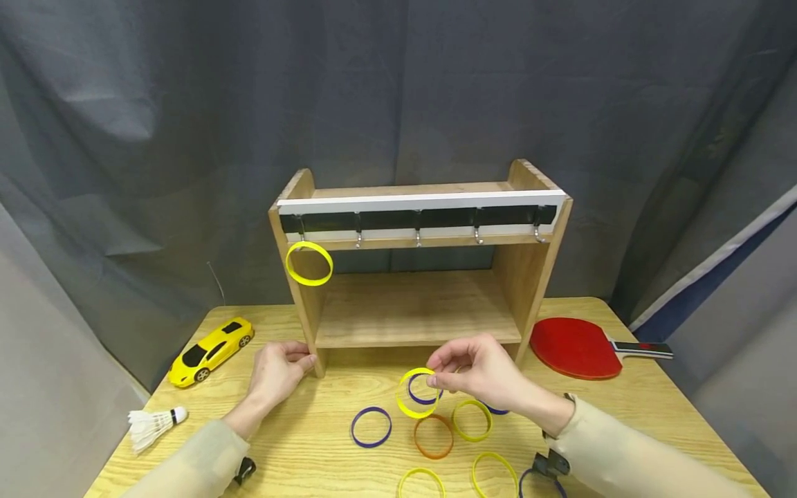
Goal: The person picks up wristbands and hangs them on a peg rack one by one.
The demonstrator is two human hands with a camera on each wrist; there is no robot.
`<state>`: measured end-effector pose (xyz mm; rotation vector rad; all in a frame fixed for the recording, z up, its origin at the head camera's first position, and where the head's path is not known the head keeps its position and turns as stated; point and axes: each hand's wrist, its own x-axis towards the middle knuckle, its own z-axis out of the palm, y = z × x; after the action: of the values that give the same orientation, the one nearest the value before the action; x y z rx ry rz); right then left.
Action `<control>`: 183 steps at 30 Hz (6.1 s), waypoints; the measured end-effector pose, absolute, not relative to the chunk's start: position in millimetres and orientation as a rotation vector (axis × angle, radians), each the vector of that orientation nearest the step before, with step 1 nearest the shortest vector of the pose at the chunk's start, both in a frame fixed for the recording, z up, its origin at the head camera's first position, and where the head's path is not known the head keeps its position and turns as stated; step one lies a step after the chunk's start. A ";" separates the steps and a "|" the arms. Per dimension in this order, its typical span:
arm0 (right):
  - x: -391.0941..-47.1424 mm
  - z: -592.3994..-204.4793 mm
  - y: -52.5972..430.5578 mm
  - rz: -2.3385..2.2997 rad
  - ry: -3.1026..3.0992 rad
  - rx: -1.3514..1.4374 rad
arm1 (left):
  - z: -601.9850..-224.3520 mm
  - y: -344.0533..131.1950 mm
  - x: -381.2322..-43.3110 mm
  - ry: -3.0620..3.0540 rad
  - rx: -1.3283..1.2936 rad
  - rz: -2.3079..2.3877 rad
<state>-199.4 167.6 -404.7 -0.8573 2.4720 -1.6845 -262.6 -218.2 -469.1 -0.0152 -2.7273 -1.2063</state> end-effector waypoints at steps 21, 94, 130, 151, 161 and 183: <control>-216.3 -379.4 101.0 -2.017 2.278 -0.697 | -470.8 -221.3 -263.2 -2.737 -0.015 -1.204; -258.7 -336.3 -17.8 -2.720 1.749 -0.369 | -466.7 -218.6 -259.3 -2.739 -0.040 -1.182; -233.6 -410.1 145.0 -2.187 2.347 -0.481 | -470.8 -217.6 -260.1 -2.723 -0.008 -1.221; -194.3 -478.1 286.8 -1.459 1.987 -0.879 | -474.8 -220.4 -256.6 -2.717 -0.003 -1.233; -186.6 -486.5 296.1 -1.209 2.045 -0.874 | -472.6 -218.2 -259.1 -2.718 -0.004 -1.253; -184.6 -482.6 293.9 -1.135 2.145 -0.881 | -468.3 -218.9 -258.5 -2.718 -0.012 -1.240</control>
<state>-184.6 293.9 -482.6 -0.8810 2.1454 -1.1347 -258.5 -218.9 -468.3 -0.0124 -2.7184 -1.2404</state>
